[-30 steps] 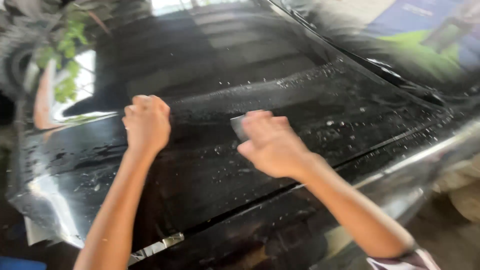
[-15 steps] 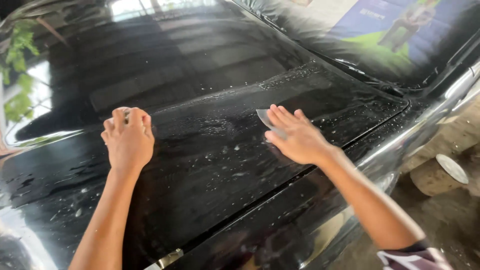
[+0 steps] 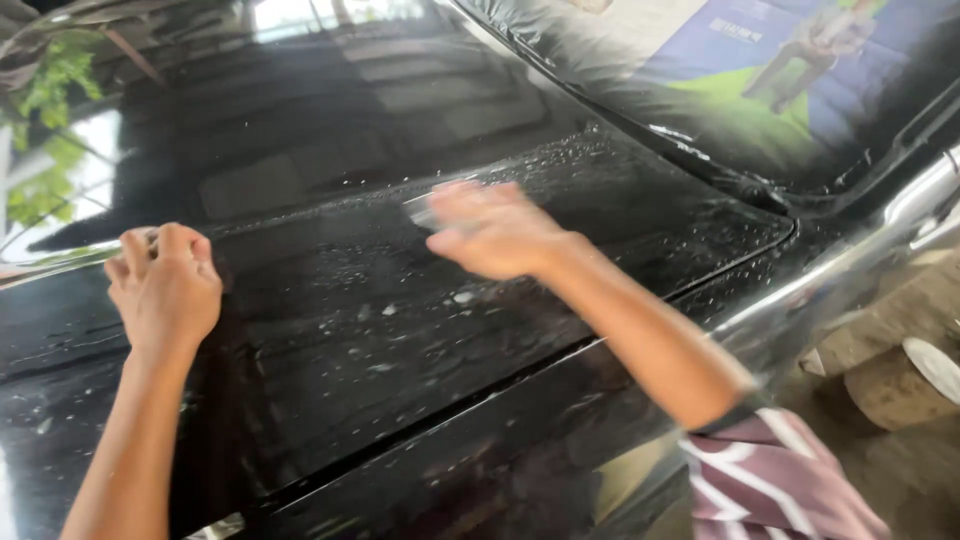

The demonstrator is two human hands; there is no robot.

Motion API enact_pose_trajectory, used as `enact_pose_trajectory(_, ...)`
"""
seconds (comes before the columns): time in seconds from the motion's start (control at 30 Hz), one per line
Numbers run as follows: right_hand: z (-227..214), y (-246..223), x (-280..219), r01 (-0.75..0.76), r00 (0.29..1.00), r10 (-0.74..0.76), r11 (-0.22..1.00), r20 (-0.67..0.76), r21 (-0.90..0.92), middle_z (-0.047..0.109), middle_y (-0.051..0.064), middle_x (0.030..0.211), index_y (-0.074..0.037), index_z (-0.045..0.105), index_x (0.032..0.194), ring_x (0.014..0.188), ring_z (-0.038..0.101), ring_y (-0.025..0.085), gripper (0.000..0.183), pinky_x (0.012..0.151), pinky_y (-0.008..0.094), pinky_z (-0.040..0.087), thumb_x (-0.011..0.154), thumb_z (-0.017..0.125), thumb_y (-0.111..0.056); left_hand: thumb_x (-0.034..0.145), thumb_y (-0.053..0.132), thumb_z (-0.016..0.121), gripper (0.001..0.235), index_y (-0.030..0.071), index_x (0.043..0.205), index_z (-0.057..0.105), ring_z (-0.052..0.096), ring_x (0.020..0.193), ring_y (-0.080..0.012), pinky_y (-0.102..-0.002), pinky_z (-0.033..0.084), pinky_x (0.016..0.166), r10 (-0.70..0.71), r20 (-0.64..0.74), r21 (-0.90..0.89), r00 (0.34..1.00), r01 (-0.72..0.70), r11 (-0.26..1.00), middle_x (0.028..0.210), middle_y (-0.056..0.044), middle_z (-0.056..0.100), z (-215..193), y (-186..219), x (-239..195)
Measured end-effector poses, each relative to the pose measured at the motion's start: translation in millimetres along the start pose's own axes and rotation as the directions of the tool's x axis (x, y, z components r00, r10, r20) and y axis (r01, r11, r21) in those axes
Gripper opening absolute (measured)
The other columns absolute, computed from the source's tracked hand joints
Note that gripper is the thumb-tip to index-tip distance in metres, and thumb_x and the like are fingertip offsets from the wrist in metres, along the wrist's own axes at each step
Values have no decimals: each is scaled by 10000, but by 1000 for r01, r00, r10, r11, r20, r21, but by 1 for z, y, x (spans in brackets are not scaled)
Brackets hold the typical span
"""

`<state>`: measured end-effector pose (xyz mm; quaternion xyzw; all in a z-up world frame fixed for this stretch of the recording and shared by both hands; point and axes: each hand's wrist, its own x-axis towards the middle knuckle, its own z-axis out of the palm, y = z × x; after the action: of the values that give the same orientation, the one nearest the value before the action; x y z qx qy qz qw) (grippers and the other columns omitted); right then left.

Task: The person scrubs the hood of a black car using a sanding block and a cloth. They repeatedly wipe the surface, occasionally dipping the sanding block into a bucket of water to clean it before resuming the scrubbing process.

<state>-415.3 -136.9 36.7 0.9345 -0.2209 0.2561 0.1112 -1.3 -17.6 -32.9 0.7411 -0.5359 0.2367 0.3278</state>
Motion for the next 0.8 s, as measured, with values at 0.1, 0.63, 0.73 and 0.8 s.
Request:
enact_pose_trajectory(0.1, -68, 45, -30, -307, 915, 318, 948, 247, -86, 516, 193, 1455, -30, 636, 1249, 1357, 478, 385, 497, 1070, 559, 407, 957, 497, -406, 1091, 275, 640, 117, 164, 1114, 672, 478, 1223, -535, -656, 427, 956, -30, -53, 32, 998, 31, 999, 1367, -218, 518, 12, 0, -3)
enact_pose_trajectory(0.63, -67, 143, -75, -553, 746, 554, 825, 370, -120, 158, 36, 1704, -146, 269, 1593, 1575, 131, 214, 702, 1228, 516, 101, 1001, 345, -517, 1153, 325, 599, 200, 131, 1125, 634, 491, 1238, -533, -631, 431, 1002, -120, -63, 87, 991, 125, 988, 1328, -242, 539, 8, 8, -5)
enact_pose_trajectory(0.73, -69, 139, -72, -588, 703, 627, 778, 336, -220, 200, 76, 1706, -117, 279, 1606, 1570, 187, 246, 721, 1224, 530, 172, 1015, 338, -526, 1111, 311, 602, 178, 153, 1161, 669, 481, 1237, -533, -646, 413, 986, -136, -70, 73, 988, 141, 987, 1396, -228, 542, 9, 9, -5)
enact_pose_trajectory(0.8, -42, 109, -46, -527, 755, 546, 835, 364, -159, 170, 112, 1703, -95, 283, 1602, 1575, 136, 265, 745, 1235, 528, 132, 1011, 344, -545, 1127, 327, 600, 190, 155, 1164, 673, 479, 1242, -536, -649, 412, 988, -144, -64, 88, 987, 149, 985, 1404, -232, 541, 9, 7, -6)
